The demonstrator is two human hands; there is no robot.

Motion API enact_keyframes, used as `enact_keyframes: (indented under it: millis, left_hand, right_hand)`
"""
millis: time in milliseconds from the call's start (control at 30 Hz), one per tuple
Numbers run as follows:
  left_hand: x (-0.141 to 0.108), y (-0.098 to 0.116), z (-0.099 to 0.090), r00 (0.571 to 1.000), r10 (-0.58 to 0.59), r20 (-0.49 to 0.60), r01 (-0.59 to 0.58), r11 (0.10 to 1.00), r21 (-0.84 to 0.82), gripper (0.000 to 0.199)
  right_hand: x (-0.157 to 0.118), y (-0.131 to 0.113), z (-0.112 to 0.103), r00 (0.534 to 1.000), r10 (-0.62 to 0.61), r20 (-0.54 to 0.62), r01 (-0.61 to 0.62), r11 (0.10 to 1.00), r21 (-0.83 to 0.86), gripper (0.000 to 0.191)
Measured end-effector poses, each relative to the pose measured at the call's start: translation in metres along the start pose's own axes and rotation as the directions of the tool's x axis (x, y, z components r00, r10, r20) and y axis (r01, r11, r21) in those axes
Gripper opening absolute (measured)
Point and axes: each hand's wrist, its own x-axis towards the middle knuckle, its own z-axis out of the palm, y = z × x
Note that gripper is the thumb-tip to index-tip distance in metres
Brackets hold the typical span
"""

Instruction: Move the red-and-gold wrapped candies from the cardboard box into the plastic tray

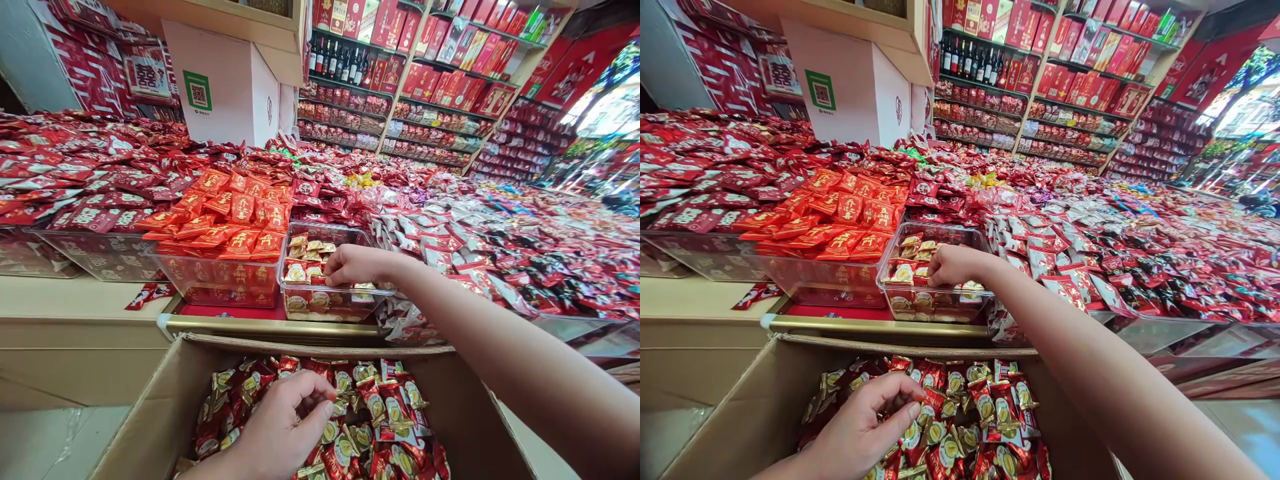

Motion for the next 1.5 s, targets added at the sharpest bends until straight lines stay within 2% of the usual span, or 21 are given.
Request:
enact_keyframes:
  millis: [133, 367, 467, 733, 967, 1133, 1333, 1500]
  left_hand:
    - [0.001, 0.002, 0.001, 1.000, 0.010, 0.017, -0.010, 0.999, 0.046, 0.014]
    - [-0.001, 0.001, 0.002, 1.000, 0.003, 0.025, -0.005, 0.997, 0.074, 0.016]
    - [0.000, 0.000, 0.002, 0.999, 0.000, 0.041, -0.003, 0.997, 0.081, 0.015]
    - [0.001, -0.005, 0.005, 0.998, 0.019, 0.063, -0.023, 0.997, 0.069, 0.014]
    - [0.005, -0.011, 0.007, 0.997, 0.023, 0.072, -0.029, 0.996, 0.088, 0.014]
    - [0.004, -0.013, 0.008, 0.995, 0.046, 0.085, -0.055, 0.993, 0.105, 0.014]
    - [0.003, -0.015, 0.010, 0.995, 0.034, 0.096, -0.049, 0.986, 0.162, 0.016]
    - [0.007, -0.019, 0.012, 0.995, 0.039, 0.089, -0.054, 0.983, 0.176, 0.015]
  right_hand:
    - [0.002, 0.000, 0.000, 1.000, -0.014, 0.014, 0.016, 0.992, -0.124, 0.013]
    - [0.001, -0.001, -0.002, 0.997, -0.055, 0.052, 0.065, 0.973, -0.219, 0.013]
    - [0.004, 0.000, -0.001, 0.998, -0.065, 0.027, 0.070, 0.953, -0.294, 0.013]
    - [0.011, 0.001, 0.001, 0.998, -0.068, 0.018, 0.070, 0.939, -0.336, 0.011]
    - [0.009, 0.001, 0.007, 0.997, -0.070, -0.039, 0.056, 0.954, -0.293, 0.012]
    - [0.008, 0.009, 0.006, 0.995, -0.092, 0.042, 0.099, 0.973, -0.209, 0.017]
    - [0.008, 0.010, 0.004, 0.991, -0.054, 0.121, 0.069, 0.989, -0.128, 0.020]
    - [0.007, 0.006, 0.005, 0.995, -0.081, 0.057, 0.088, 0.989, -0.121, 0.031]
